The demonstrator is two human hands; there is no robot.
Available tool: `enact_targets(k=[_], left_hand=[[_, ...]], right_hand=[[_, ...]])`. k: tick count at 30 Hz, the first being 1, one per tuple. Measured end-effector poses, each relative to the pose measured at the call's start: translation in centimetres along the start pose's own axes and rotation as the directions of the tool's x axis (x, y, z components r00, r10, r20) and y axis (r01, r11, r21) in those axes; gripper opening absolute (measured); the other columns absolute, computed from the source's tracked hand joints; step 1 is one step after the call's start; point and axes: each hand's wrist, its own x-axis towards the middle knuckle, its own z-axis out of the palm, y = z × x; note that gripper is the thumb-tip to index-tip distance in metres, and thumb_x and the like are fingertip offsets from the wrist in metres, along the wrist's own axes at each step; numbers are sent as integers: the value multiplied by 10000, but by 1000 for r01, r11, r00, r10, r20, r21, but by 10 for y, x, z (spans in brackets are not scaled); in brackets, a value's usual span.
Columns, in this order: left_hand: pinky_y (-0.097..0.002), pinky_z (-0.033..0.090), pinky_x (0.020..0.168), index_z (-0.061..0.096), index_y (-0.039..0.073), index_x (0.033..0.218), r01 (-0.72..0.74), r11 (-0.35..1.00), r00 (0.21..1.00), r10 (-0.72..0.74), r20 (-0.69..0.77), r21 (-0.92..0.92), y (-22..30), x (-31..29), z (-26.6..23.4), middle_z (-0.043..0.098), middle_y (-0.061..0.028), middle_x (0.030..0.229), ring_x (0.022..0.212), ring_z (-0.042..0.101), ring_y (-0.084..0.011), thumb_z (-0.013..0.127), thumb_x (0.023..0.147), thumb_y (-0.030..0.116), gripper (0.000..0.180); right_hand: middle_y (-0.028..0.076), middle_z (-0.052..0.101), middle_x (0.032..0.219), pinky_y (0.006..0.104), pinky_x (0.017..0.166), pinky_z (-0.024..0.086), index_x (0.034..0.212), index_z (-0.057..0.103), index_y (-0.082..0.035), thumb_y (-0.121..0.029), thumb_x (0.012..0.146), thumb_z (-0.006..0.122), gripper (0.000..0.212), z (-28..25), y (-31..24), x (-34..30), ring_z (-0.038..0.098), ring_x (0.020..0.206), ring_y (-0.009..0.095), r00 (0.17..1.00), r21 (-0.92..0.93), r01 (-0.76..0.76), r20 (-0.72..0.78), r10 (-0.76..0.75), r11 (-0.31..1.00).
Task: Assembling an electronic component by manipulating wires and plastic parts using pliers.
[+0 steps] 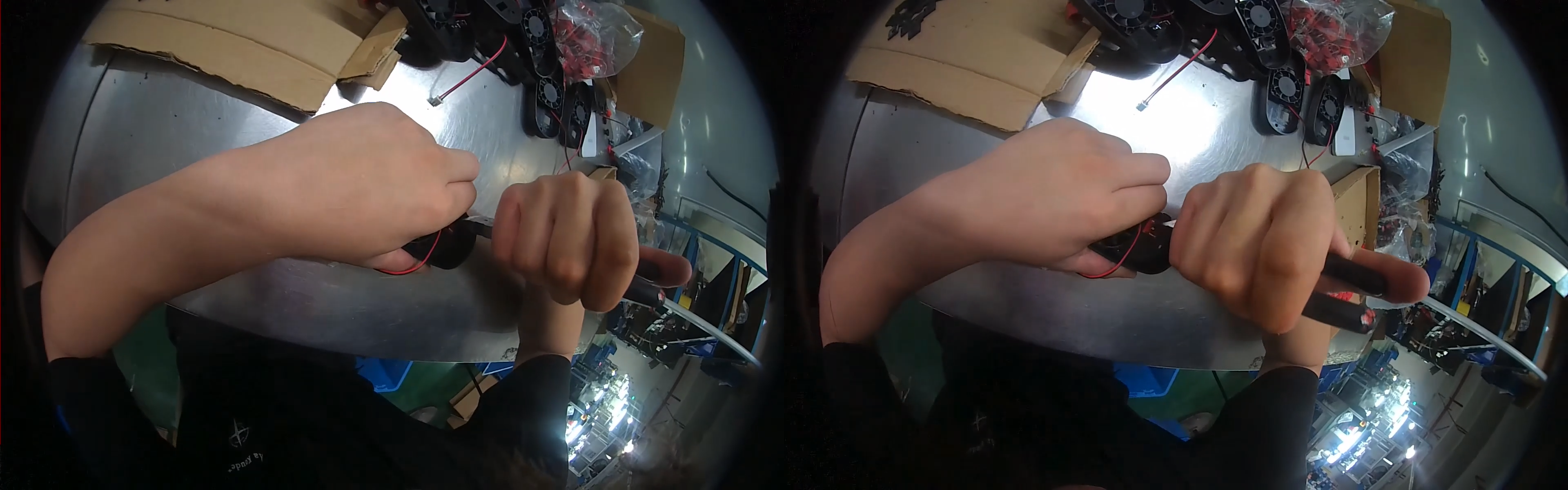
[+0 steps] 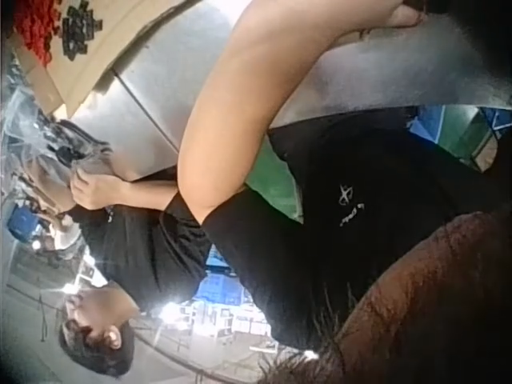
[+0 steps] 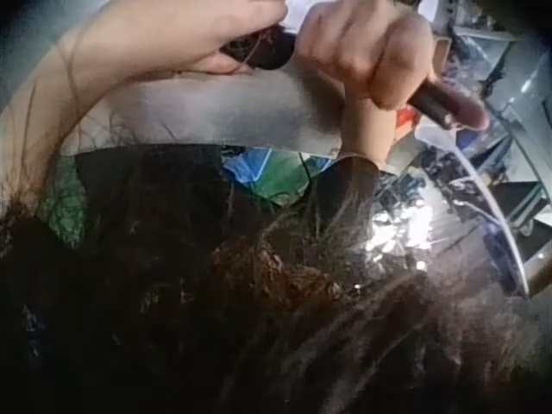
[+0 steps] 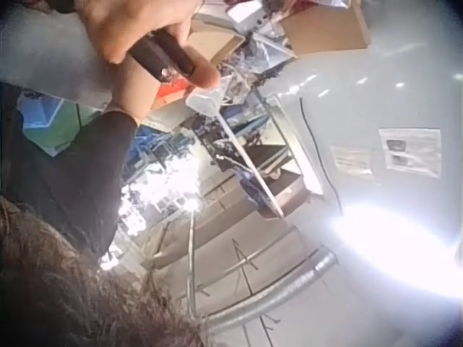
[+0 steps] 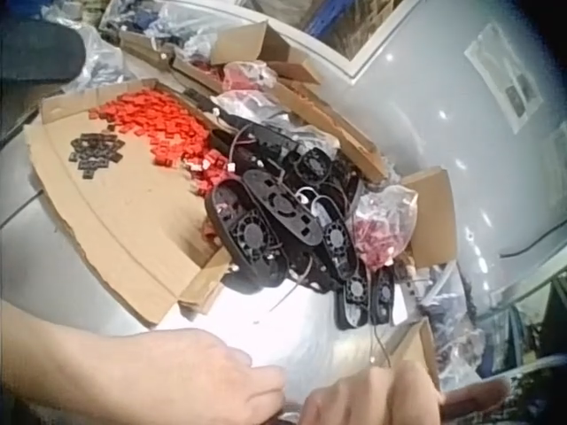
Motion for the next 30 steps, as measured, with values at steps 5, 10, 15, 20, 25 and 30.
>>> enact_targets(k=[5, 10, 15, 20, 25, 30], left_hand=[[-417, 542, 733, 619, 43, 980, -10, 1000, 999, 9, 48, 28, 0, 2, 1, 588, -76, 984, 878, 659, -282, 873, 705, 293, 450], [-416, 562, 760, 649, 22, 980, -1, 999, 999, 2, -37, 50, 5, 1, 3, 621, -97, 986, 892, 688, -295, 849, 767, 332, 426], [-411, 581, 771, 667, 7, 970, 97, 994, 994, -93, -61, 51, 18, -4, 9, 639, -109, 959, 884, 711, -298, 845, 776, 380, 456], [-397, 582, 764, 653, 28, 967, 219, 974, 960, -206, -188, 52, 34, -8, 19, 628, -111, 968, 869, 710, -288, 842, 776, 378, 440], [-386, 588, 744, 650, 29, 972, 206, 975, 968, -192, -163, 77, 37, -8, 20, 629, -115, 973, 855, 712, -284, 840, 773, 375, 442], [-388, 593, 730, 653, 28, 954, 205, 976, 966, -190, -176, 73, 37, -8, 20, 638, -115, 961, 854, 719, -284, 831, 778, 381, 433]], right_hand=[[13, 508, 587, 259, 394, 234, 713, 606, -77, -613, 1082, 406, 680, -1, -5, -3, 381, 398, 98, 996, 34, -62, 67, 60, 997], [-24, 485, 659, 247, 474, 338, 960, 520, -160, -750, 956, 530, 591, 28, -10, -7, 432, 493, 86, 869, -198, -133, -494, 18, 971], [-9, 486, 793, 281, 586, 351, 1027, 515, -151, -686, 863, 698, 588, 85, -13, -12, 439, 612, 109, 635, -548, 1, -646, -424, 837], [13, 492, 843, 282, 602, 355, 1101, 487, -144, -863, 830, 591, 775, 110, 26, -14, 453, 648, 128, 621, -806, -90, -504, -599, 585], [126, 560, 925, 376, 700, 438, 1125, 456, -82, -931, 813, 484, 905, 103, 45, -19, 555, 748, 225, 672, -895, -32, -349, -654, 445], [126, 560, 926, 370, 702, 436, 1132, 451, -88, -952, 797, 462, 927, 100, 46, -21, 556, 745, 218, 705, -906, -51, -331, -628, 420]])
